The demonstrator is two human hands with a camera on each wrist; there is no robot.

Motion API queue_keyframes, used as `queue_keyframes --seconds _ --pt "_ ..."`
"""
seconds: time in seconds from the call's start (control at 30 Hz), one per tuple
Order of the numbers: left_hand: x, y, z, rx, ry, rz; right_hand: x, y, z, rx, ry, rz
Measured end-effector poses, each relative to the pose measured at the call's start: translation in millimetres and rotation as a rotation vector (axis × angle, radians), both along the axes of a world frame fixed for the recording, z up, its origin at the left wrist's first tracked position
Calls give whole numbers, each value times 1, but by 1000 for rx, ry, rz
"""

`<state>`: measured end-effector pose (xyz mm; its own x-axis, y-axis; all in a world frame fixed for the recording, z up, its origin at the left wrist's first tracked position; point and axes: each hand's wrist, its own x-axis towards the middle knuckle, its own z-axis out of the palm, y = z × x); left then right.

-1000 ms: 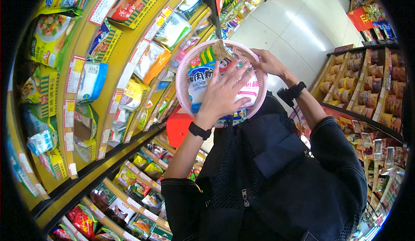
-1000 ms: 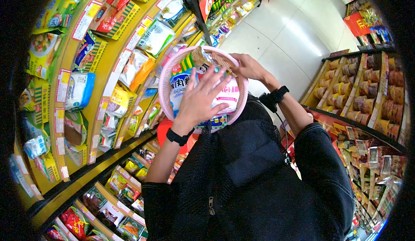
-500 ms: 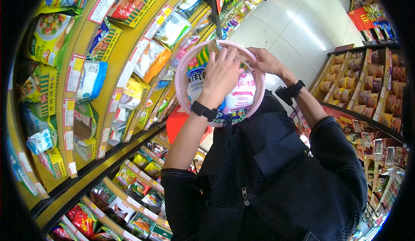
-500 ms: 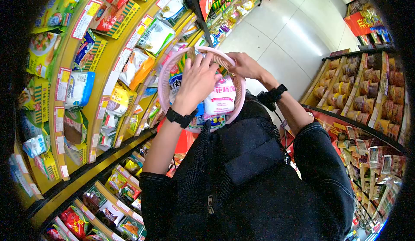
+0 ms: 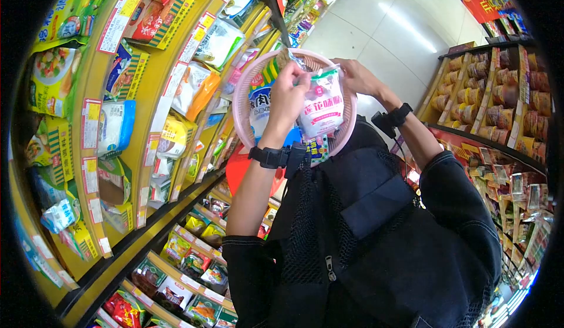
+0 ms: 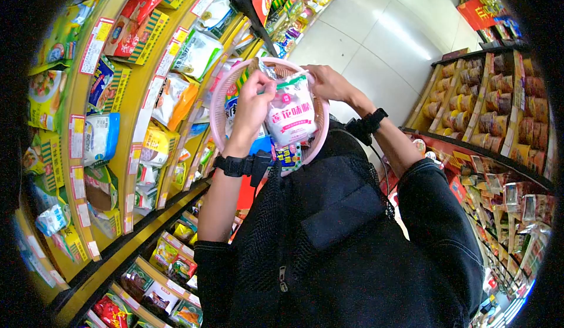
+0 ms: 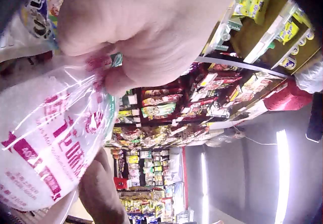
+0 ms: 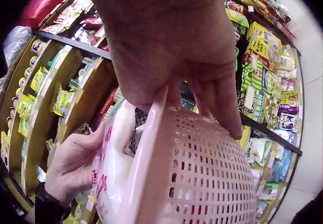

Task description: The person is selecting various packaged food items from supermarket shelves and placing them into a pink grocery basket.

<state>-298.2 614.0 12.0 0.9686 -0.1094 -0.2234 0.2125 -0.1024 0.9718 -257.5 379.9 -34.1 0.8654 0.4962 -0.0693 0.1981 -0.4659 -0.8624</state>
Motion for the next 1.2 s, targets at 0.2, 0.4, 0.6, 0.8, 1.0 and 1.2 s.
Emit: queue_keyframes --seconds 0.2,0.4,0.6,0.8,1.0,1.2 --pt "-16 -3 25 73 -318 -81 2 -2 -3 22 45 0" --pt "-21 4 44 -93 -291 -32 2 -2 -2 19 133 2" --pt "-27 3 67 -72 -462 -92 -1 1 -4 -29 13 -14" --pt "-34 8 49 -332 -188 19 4 -6 -12 -25 157 30" --pt "-26 7 18 -518 51 80 1 -1 6 -81 87 11" --pt "-2 19 12 525 -330 -40 -2 -3 11 -88 137 -31"
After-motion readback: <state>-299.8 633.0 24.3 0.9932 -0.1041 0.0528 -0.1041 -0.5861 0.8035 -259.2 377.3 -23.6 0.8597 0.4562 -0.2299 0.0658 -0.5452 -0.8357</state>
